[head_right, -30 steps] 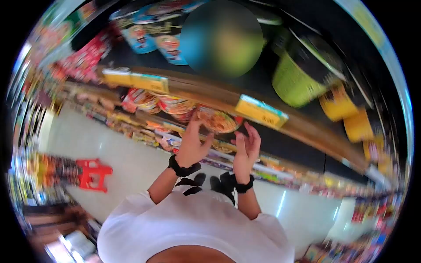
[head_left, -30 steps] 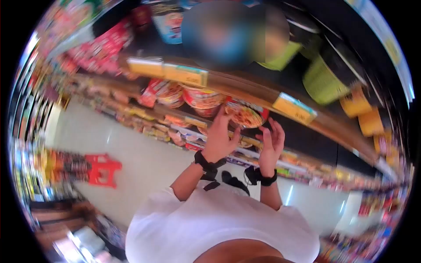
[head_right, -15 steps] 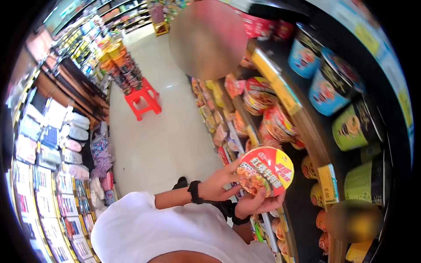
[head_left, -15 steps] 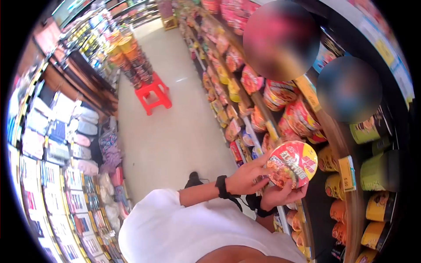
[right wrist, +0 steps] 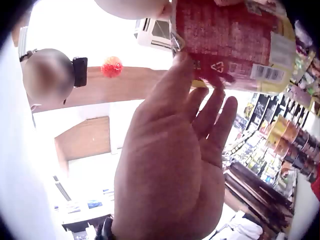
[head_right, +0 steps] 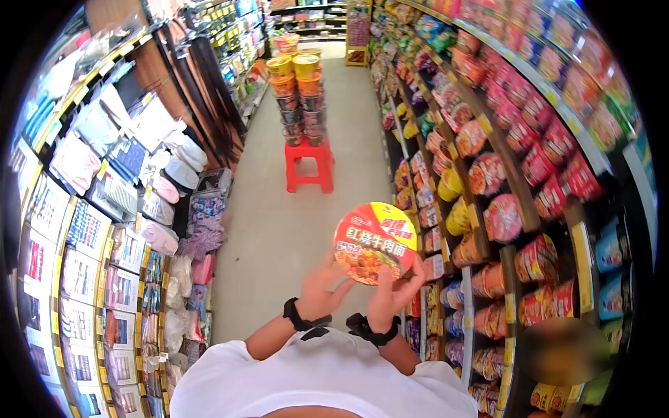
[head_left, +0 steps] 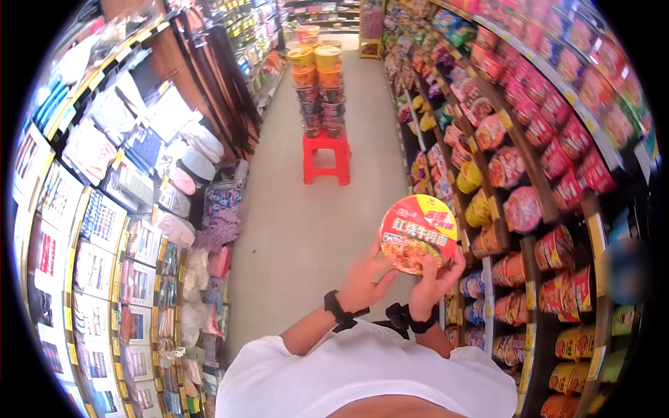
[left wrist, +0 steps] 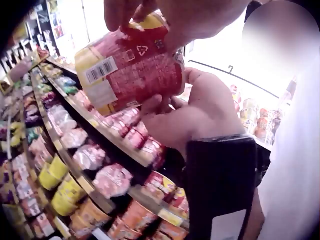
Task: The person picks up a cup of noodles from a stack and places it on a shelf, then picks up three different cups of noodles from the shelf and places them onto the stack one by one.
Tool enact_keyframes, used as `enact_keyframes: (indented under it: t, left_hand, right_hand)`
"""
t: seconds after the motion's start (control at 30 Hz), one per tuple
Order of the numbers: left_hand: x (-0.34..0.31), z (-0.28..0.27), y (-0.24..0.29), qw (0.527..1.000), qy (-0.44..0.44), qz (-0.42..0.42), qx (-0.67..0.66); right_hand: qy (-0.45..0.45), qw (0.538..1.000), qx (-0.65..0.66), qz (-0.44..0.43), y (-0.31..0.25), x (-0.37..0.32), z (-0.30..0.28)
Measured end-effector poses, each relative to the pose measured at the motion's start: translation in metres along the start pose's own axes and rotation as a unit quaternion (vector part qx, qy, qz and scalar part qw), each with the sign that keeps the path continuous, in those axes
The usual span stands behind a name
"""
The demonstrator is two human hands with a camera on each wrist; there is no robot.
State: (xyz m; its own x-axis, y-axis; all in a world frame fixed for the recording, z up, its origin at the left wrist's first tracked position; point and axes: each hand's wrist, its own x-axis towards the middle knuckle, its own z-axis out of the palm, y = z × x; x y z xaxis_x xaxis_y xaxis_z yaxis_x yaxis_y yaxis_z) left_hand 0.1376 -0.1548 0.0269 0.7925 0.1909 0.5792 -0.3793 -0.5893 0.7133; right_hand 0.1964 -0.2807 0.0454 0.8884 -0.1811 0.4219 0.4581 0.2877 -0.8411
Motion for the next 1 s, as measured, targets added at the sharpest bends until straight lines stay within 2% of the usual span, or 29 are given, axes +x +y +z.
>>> enact_keyframes:
  t: [0.07, 0.13, 0.2, 0.27, 0.43, 0.5, 0.6, 0.7, 0.77, 0.9, 1.0]
  left_hand:
    - [0.006, -0.027, -0.028, 0.996, 0.071, 0.046, 0.006]
    - [0.011, -0.050, -0.047, 0.994, 0.096, 0.042, 0.014]
    - [0.016, -0.068, -0.068, 0.992, 0.118, 0.039, 0.019]
    - [0.023, -0.082, -0.088, 0.987, 0.155, 0.012, 0.029]
    - [0.055, -0.119, -0.141, 0.982, 0.185, -0.024, 0.041]
    - [0.072, -0.134, -0.164, 0.979, 0.197, -0.029, 0.050]
    - [0.116, -0.164, -0.193, 0.971, 0.215, -0.024, 0.097]
    - [0.147, -0.183, -0.235, 0.967, 0.241, -0.044, 0.076]
    - [0.164, -0.194, -0.258, 0.962, 0.252, -0.051, 0.098]
    - [0.197, -0.212, -0.287, 0.956, 0.259, -0.068, 0.122]
    - [0.219, -0.218, -0.316, 0.955, 0.276, -0.065, 0.082]
  right_hand:
    - [-0.026, 1.000, 0.002, 0.010, 0.010, 0.000, 0.036]
    - [-0.084, 0.996, -0.006, 0.020, 0.025, 0.000, 0.061]
    - [-0.105, 0.994, 0.009, 0.028, 0.043, 0.001, 0.089]
    - [-0.125, 0.991, 0.017, 0.051, 0.064, 0.005, 0.114]
    - [-0.165, 0.984, 0.016, 0.065, 0.111, 0.029, 0.185]
    - [-0.200, 0.980, -0.013, 0.012, 0.132, 0.042, 0.215]
    - [-0.217, 0.976, 0.002, 0.024, 0.154, 0.068, 0.269]
    - [-0.245, 0.969, -0.011, 0.032, 0.179, 0.097, 0.312]
    - [-0.279, 0.957, -0.061, -0.059, 0.197, 0.115, 0.339]
    - [-0.290, 0.954, -0.056, -0.055, 0.217, 0.138, 0.386]
    - [-0.283, 0.956, -0.052, -0.047, 0.243, 0.151, 0.413]
